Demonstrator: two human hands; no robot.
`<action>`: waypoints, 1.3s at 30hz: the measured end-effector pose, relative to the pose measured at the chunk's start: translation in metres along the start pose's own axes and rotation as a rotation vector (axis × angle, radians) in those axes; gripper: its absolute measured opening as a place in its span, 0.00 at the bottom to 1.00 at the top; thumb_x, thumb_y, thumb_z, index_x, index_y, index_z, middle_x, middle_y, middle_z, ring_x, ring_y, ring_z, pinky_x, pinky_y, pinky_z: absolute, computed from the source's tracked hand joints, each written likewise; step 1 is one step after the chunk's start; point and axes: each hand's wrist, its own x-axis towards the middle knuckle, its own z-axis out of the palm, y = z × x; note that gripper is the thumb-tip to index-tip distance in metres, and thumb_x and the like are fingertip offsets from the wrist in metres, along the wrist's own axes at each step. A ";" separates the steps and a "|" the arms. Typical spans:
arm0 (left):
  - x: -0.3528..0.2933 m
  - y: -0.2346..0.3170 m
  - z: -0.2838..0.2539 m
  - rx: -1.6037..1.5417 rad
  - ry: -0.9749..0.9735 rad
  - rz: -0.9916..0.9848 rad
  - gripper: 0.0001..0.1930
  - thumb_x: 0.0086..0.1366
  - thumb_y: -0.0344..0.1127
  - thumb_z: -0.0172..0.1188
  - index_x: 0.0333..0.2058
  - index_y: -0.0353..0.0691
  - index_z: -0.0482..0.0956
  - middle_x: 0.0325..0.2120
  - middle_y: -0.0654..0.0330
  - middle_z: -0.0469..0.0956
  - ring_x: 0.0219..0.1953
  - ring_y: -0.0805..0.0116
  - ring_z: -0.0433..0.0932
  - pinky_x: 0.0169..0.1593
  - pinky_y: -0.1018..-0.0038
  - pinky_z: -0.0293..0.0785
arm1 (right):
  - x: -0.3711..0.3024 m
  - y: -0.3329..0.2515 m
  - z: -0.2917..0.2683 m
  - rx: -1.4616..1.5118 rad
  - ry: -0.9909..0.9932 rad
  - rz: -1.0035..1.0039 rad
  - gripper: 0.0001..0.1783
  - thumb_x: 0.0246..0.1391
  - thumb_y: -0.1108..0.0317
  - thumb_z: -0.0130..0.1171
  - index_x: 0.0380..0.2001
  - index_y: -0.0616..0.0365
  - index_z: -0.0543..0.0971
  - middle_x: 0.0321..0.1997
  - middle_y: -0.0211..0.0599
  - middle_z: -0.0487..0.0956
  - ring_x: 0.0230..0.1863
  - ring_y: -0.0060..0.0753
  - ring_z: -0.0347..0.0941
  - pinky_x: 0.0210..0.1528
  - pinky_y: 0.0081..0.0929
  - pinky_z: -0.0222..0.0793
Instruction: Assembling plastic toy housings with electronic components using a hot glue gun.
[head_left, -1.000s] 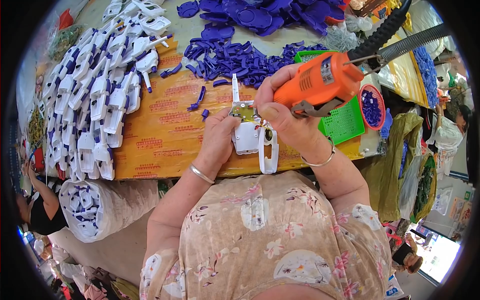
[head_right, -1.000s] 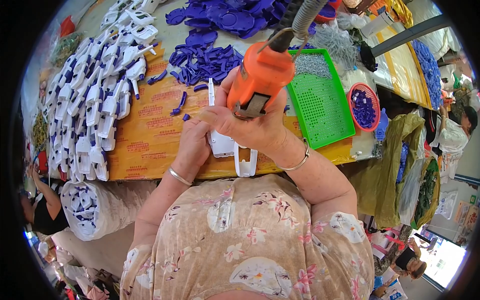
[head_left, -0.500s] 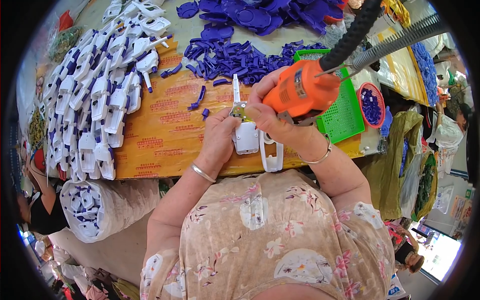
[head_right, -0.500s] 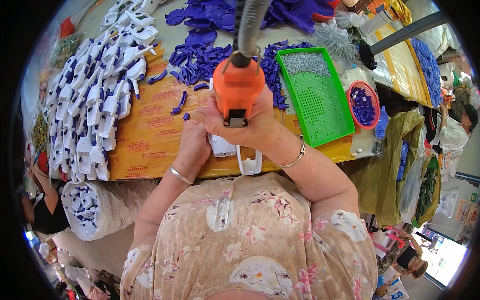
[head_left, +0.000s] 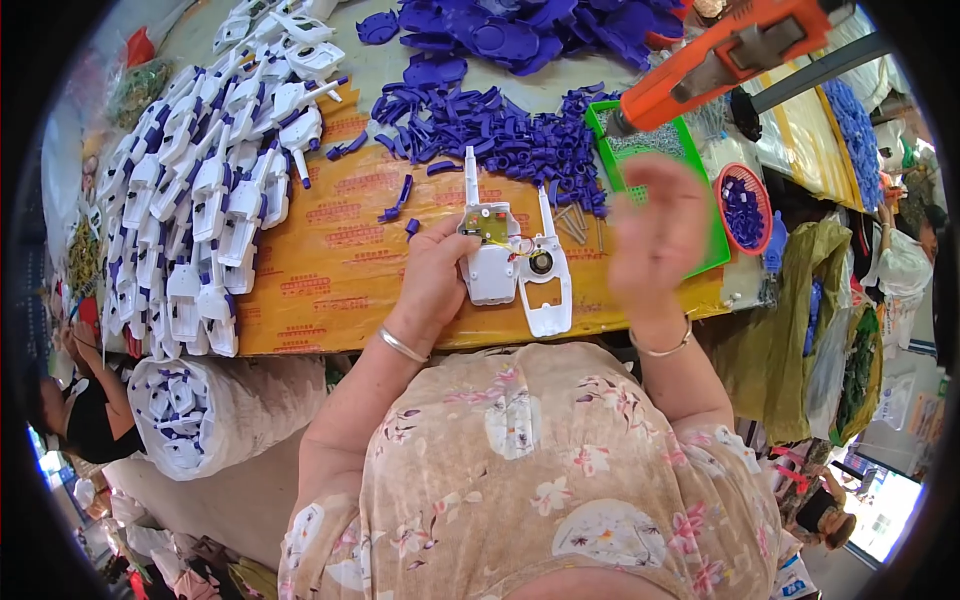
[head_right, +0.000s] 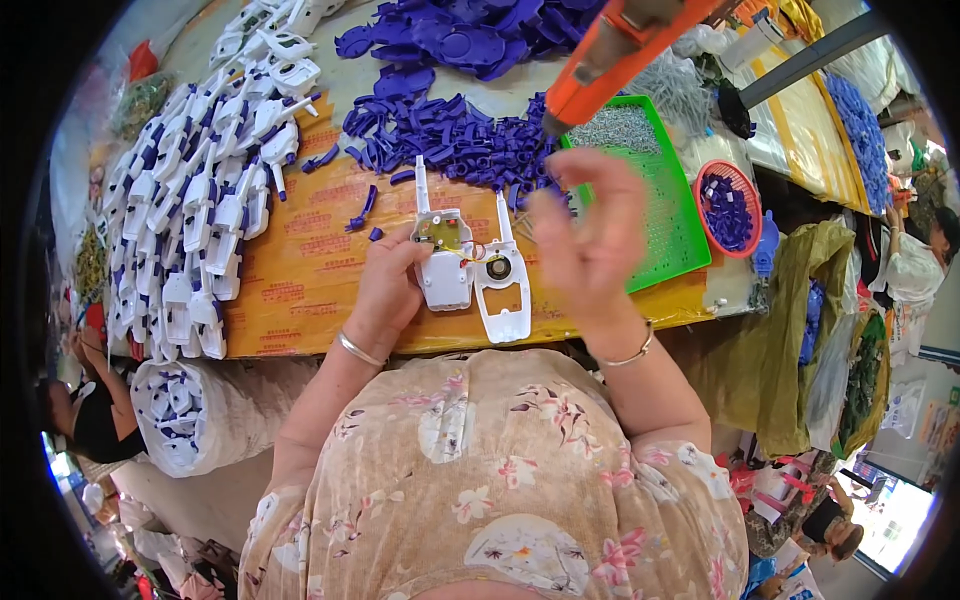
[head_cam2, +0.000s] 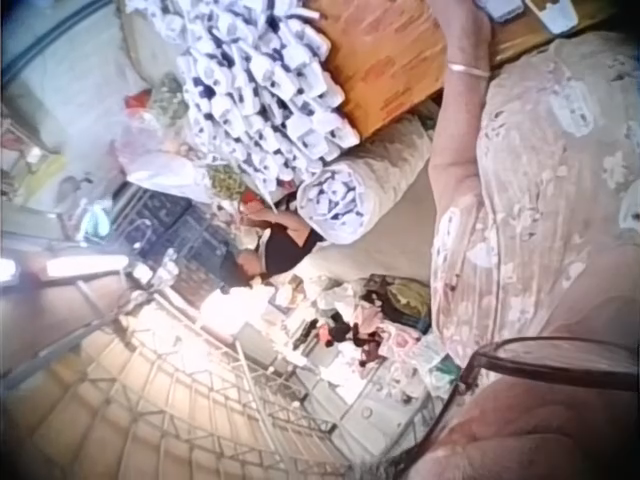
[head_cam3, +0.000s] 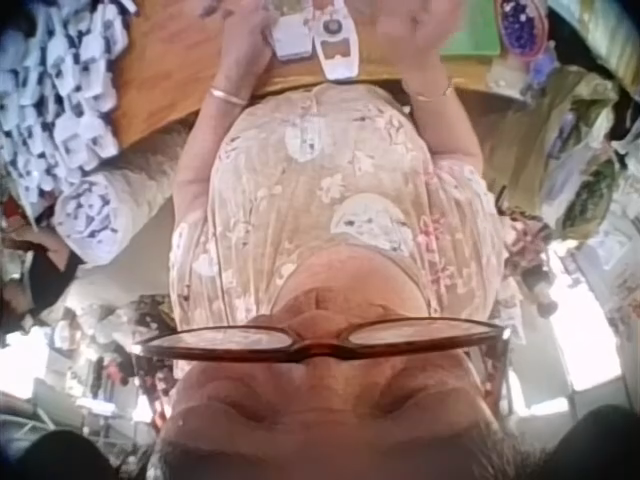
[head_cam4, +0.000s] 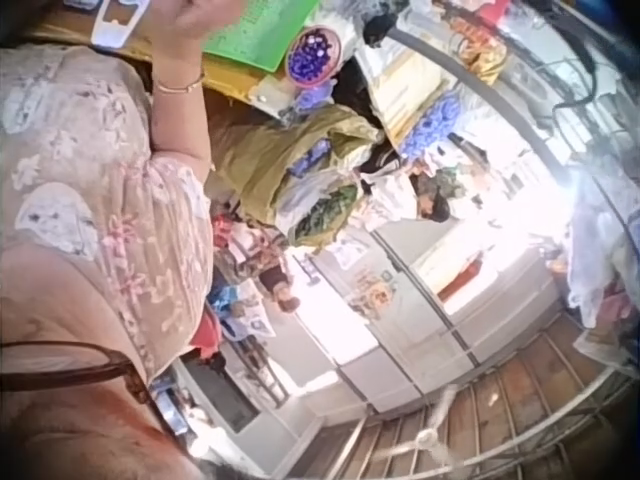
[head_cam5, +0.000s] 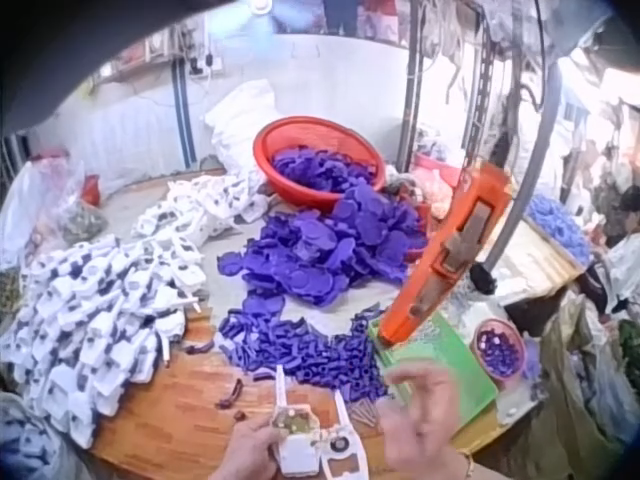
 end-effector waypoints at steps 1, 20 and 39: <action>-0.001 0.000 0.000 0.018 -0.009 0.009 0.18 0.55 0.20 0.45 0.45 0.25 0.72 0.37 0.52 0.78 0.35 0.68 0.79 0.41 0.75 0.76 | -0.008 -0.004 0.002 -0.167 -0.181 0.152 0.19 0.44 0.76 0.61 0.41 0.65 0.71 0.38 0.40 0.74 0.38 0.32 0.69 0.41 0.27 0.67; -0.014 -0.002 0.014 0.653 0.052 0.584 0.12 0.60 0.23 0.53 0.44 0.31 0.71 0.38 0.61 0.73 0.38 0.76 0.72 0.44 0.79 0.69 | -0.037 0.011 0.033 -0.007 -0.450 0.394 0.12 0.45 0.78 0.59 0.37 0.64 0.76 0.31 0.41 0.76 0.30 0.33 0.73 0.30 0.24 0.69; -0.023 0.004 0.005 0.540 -0.025 0.470 0.17 0.59 0.18 0.49 0.49 0.31 0.68 0.40 0.60 0.74 0.42 0.76 0.74 0.46 0.81 0.70 | -0.043 0.010 0.034 0.033 -0.484 0.501 0.11 0.47 0.77 0.60 0.37 0.63 0.76 0.28 0.38 0.75 0.26 0.25 0.71 0.26 0.21 0.67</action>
